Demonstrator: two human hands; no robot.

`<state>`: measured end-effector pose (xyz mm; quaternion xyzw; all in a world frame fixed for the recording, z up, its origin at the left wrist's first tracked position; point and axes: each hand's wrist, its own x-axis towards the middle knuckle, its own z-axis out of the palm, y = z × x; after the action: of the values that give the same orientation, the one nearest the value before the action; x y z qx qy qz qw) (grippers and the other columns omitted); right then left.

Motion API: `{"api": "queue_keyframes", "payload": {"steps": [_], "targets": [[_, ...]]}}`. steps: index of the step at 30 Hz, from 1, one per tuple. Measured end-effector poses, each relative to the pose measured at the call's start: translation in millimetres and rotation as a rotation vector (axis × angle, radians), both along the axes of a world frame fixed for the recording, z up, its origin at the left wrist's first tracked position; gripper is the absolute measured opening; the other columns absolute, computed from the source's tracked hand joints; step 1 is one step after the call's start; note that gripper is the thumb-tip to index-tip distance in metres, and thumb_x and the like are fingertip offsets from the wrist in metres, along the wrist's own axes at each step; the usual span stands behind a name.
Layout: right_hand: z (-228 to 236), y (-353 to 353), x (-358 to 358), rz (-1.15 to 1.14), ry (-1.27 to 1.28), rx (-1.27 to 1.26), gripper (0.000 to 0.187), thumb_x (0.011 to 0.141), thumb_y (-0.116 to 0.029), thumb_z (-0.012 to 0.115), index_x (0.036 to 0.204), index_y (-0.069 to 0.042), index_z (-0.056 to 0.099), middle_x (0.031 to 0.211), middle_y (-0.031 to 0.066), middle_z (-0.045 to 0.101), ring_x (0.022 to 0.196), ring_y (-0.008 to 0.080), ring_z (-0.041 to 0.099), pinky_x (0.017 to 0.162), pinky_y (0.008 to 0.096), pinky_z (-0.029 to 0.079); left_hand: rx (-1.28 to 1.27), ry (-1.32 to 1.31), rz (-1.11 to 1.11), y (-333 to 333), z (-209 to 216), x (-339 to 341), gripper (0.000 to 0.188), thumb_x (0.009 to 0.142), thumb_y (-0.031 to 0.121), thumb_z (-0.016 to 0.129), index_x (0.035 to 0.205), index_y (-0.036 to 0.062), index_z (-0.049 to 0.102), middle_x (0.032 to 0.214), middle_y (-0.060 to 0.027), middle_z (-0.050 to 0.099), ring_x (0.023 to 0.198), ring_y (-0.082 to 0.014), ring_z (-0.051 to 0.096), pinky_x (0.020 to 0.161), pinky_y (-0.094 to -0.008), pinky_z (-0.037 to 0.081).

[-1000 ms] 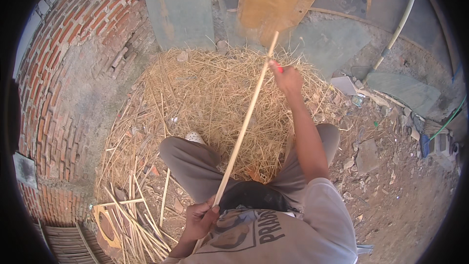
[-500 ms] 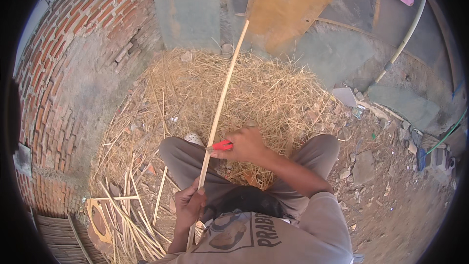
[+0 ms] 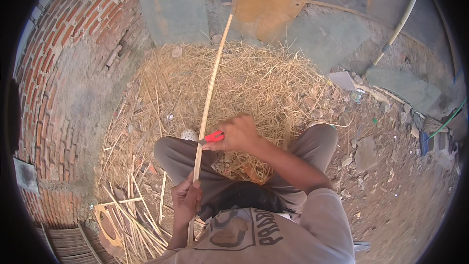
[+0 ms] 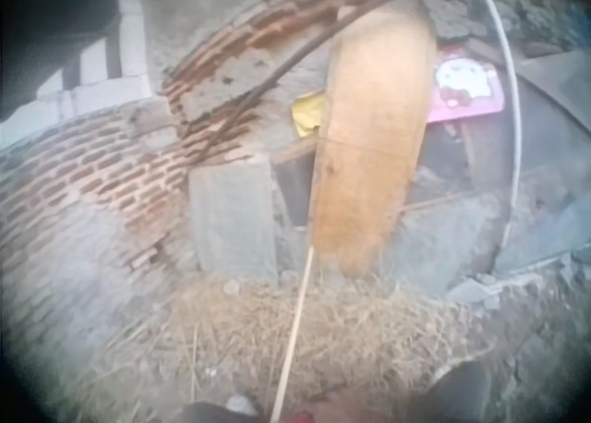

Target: The person sits cross-legged on a pile of straw and uses a red utility knife to shave the surface of a long bamboo stick. They hold the stick with their left hand and scrape it with the knife in their right hand, repeating the motion along the length of the stick.

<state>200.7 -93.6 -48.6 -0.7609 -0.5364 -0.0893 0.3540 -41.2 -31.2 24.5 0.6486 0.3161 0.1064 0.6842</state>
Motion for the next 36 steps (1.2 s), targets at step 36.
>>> {"api": "queue_keyframes", "payload": {"steps": [36], "targets": [[12, -5, -7, 0.049, -0.074, -0.114, 0.070, 0.065, -0.080, 0.061, 0.053, -0.010, 0.057, 0.044, 0.0049, 0.050, 0.040, 0.0232, 0.055, 0.044, 0.0368, 0.044, -0.020, -0.056, -0.025, 1, 0, -27, 0.034, 0.098, 0.011, 0.053, 0.130, 0.0017, 0.056, 0.060, 0.0049, 0.048, 0.047, -0.0006, 0.035, 0.041, -0.0179, 0.027]]}}
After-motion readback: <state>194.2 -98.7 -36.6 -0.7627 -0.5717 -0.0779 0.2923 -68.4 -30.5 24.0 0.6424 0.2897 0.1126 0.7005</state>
